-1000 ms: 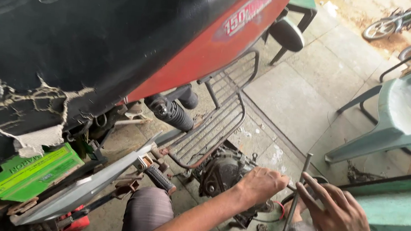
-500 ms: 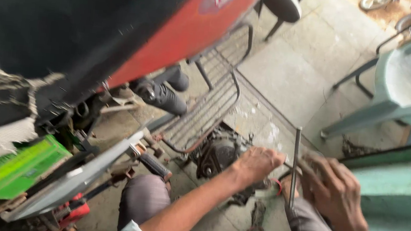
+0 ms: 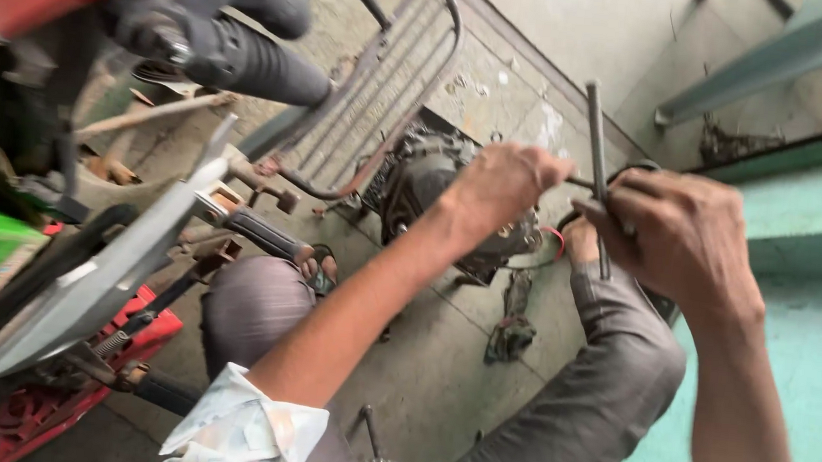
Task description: Using a T-handle socket wrench to loosen and remove bolts from a motorcycle engine.
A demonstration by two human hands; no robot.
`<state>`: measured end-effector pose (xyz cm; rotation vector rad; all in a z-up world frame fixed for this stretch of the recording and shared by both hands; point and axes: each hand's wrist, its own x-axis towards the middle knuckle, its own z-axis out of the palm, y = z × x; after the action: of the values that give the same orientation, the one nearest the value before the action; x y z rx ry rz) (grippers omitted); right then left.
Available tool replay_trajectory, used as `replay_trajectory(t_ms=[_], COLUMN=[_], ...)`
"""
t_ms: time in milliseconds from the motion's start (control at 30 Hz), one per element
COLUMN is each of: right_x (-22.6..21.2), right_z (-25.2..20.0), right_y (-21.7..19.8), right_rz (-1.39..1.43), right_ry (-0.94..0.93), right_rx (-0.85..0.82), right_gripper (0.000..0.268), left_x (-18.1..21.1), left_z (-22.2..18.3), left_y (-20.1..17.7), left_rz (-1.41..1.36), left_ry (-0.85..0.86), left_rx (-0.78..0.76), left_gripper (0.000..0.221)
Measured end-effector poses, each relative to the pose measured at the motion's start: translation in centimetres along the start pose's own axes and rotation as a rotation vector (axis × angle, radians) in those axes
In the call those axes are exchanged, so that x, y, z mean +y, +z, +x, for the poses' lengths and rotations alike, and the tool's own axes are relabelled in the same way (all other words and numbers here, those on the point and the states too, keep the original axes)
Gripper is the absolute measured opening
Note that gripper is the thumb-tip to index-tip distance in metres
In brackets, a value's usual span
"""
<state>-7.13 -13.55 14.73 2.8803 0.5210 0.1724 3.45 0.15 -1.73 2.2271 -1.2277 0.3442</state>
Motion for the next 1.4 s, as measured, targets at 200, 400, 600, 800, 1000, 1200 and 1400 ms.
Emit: replay_trajectory(t_ms=[200,400,600,800,1000,1200,1400], right_x=[-1.0,-1.2,0.6,1.7,-4.3,-5.6,-6.0], right_z=[1.2,2.8,2.8,0.3,-0.6,2.6,3.9], right_y=[-0.9,-1.3,0.9,8.5,15.2,18.2,20.4], right_rz=[0.299,0.293,0.269,0.685,0.845,0.894,0.856], right_ry=[-0.048,-0.144,-0.126,0.309,0.204,0.297,0.246], right_rx=[0.361,0.318,0.417,0.535,0.399,0.542,0.601], right_gripper=[0.03,0.032,0.041,0.057,0.065,0.045,0.027], left_x=[-0.6,-1.5,-0.9,-0.9,-1.8,-1.6,2.3], left_z=[-0.1,-1.2,-1.0,-1.7,-3.0,-2.6,-2.1], left_y=[-3.6,-4.4,-6.2,-7.5,-8.3,-8.1,-11.1], left_rz=[0.028,-0.11,-0.18,-0.114,0.147,0.054,0.013], left_ry=[0.014,-0.057,-0.033,-0.108,0.14,-0.022,-0.506], left_rx=[-0.187,-0.172,-0.282,-0.419,-0.051,-0.111,-0.175], left_gripper=[0.021,0.021,0.014,0.024,0.015,0.03,0.026])
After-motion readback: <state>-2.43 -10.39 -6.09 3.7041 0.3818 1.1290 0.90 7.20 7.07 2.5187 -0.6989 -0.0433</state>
